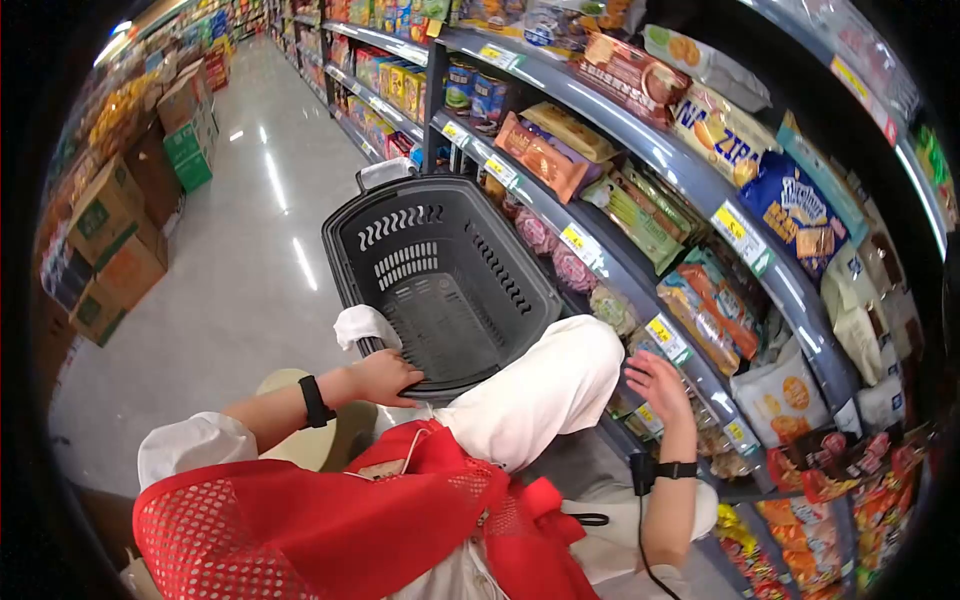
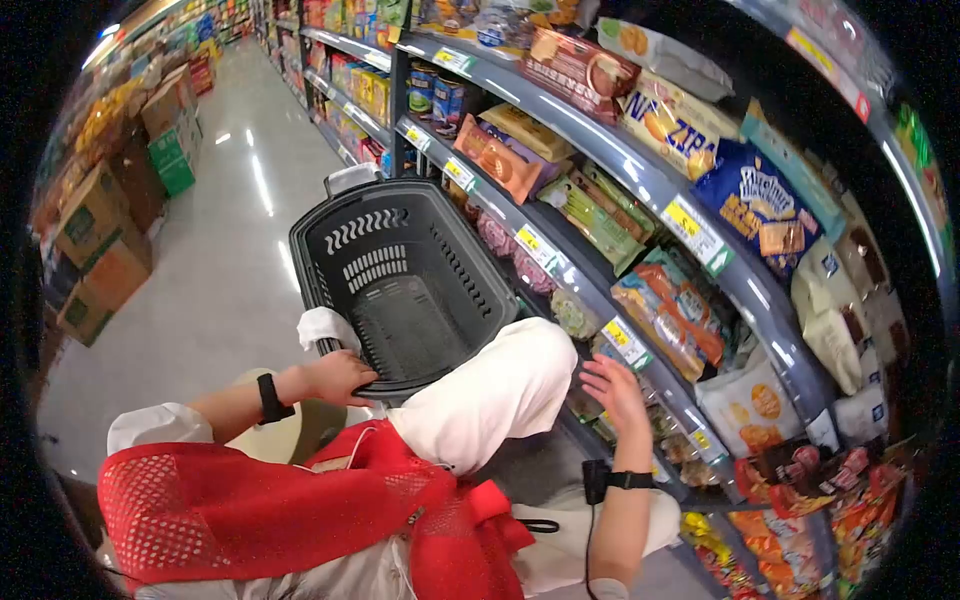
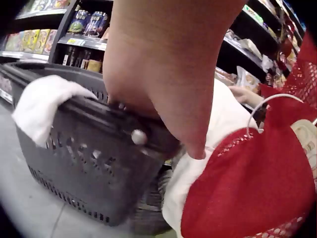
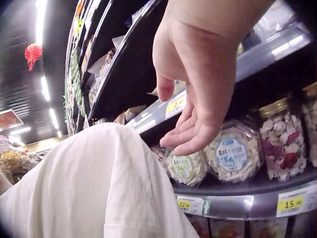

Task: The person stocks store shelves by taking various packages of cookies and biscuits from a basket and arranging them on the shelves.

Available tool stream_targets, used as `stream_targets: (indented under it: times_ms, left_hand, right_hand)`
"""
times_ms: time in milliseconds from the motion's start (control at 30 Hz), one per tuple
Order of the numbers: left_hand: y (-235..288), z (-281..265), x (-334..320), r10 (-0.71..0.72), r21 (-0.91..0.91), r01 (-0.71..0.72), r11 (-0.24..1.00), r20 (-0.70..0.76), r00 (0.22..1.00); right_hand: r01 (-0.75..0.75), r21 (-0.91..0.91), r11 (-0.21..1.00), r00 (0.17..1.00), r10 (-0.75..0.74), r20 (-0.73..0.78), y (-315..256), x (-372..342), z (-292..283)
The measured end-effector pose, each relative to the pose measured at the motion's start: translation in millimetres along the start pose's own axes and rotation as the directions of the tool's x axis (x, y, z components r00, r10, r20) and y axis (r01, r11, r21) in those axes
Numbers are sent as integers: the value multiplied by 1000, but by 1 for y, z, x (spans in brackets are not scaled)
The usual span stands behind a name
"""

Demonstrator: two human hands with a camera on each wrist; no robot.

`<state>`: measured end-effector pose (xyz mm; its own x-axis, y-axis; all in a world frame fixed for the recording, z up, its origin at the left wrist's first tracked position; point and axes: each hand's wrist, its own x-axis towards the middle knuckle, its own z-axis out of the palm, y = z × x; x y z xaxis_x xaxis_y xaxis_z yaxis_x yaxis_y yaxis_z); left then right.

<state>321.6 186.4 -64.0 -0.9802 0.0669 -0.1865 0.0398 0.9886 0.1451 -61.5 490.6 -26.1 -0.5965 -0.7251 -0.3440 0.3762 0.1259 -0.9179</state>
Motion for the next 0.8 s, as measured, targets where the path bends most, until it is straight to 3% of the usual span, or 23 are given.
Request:
stream_targets:
  times_ms: [33,67,167,200,367,667,800]
  left_hand:
    - [4,1,6,-93,-40,95,995,49,994]
    - [5,8,9,-59,-22,58,998,-90,994]
    - [12,9,22,-126,-19,125,992,-89,988]
    - [11,16,26,-117,-24,115,993,-154,981]
    - [10,6,35,-154,3,156,988,-145,977]
    - [-21,2,27,-166,76,171,982,-63,984]
    - [-28,4,24,-141,73,152,986,-144,980]
  right_hand:
    - [5,25,1000,1000,-5,6,2,4,1]
    - [-5,62,998,1000,5,-6,7,8,0]
    - [-59,96,994,997,63,-37,28,16,-2]
    - [-76,86,993,995,81,-56,30,22,2]
    - [-10,118,993,1000,7,27,25,49,12]
    - [-32,139,990,997,23,68,17,56,25]
    - [-47,173,984,997,37,62,22,55,20]
